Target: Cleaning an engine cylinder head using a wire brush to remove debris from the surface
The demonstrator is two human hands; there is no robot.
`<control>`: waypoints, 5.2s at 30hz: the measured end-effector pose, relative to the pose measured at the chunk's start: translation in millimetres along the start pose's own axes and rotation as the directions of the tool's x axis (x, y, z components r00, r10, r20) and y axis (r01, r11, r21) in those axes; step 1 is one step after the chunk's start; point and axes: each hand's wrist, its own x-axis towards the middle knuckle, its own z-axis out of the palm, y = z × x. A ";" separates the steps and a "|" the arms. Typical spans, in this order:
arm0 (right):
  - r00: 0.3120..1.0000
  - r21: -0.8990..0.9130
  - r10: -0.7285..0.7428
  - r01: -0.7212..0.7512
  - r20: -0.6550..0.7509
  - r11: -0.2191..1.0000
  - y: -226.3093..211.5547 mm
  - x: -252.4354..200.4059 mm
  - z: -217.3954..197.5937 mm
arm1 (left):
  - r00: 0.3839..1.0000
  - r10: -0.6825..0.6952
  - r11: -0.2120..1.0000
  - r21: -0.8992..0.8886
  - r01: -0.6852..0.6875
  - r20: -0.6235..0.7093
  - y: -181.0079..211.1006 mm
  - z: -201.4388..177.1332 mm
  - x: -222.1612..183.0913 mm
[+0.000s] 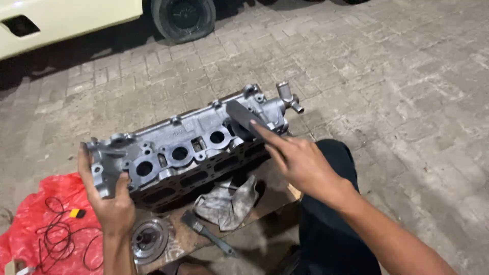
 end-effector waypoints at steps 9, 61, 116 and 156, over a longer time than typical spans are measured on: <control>0.999 -0.034 0.048 -0.048 0.008 0.998 12.5 -26.1 -2.3 | 1.000 0.006 1.000 -0.023 -0.006 0.015 2.3 2.0 -2.8; 0.995 0.049 -0.079 0.083 -0.067 0.995 22.8 -39.4 19.8 | 0.998 0.062 0.995 0.085 -0.059 -0.028 13.4 2.3 1.9; 0.955 0.707 0.206 0.004 -0.211 0.707 33.8 1.1 41.4 | 0.964 -0.265 0.964 0.035 0.265 -0.011 36.6 6.7 21.3; 0.948 -0.129 0.237 -0.213 0.210 0.968 -1.6 5.3 -25.7 | 0.730 -0.265 0.583 0.708 -0.399 0.630 60.8 84.9 65.3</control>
